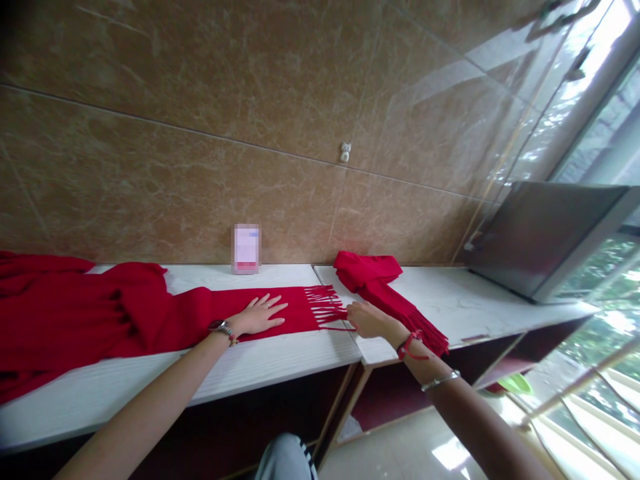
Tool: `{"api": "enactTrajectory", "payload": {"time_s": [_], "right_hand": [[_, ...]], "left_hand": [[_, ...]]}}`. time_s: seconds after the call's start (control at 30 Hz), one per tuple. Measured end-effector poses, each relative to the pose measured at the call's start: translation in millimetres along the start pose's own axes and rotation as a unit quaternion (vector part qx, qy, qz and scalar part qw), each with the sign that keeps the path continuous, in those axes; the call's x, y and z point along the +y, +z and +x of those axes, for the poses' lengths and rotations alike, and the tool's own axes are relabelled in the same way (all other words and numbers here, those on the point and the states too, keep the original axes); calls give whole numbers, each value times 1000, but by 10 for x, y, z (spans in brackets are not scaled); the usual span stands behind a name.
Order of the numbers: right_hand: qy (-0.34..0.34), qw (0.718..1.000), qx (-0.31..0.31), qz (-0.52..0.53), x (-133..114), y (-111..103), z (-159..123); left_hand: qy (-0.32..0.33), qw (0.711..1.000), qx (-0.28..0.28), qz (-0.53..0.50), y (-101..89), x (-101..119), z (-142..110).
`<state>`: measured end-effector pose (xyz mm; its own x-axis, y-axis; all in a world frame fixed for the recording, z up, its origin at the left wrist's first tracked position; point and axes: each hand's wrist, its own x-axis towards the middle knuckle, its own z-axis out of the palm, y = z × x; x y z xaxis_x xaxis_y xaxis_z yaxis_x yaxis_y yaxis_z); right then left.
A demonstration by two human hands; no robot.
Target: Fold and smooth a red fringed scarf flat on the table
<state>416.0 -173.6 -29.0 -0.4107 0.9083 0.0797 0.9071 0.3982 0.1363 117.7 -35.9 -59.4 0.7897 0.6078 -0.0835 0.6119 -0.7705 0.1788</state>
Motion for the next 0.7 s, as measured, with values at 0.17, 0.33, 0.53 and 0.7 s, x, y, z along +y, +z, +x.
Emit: {"api": "enactTrajectory", "payload": {"time_s": [0.17, 0.33, 0.53, 0.7], "right_hand": [[-19, 998, 3, 59, -21, 13, -26], [38, 999, -12, -28, -20, 99, 70], [100, 990, 73, -73, -81, 15, 266], [11, 995, 101, 8, -409, 93, 639]], "left_hand": [[0, 1000, -1, -6, -7, 9, -5], [-2, 1000, 5, -6, -9, 12, -15], [-4, 1000, 0, -4, -7, 7, -15], [-1, 1000, 10, -4, 26, -8, 12]]}}
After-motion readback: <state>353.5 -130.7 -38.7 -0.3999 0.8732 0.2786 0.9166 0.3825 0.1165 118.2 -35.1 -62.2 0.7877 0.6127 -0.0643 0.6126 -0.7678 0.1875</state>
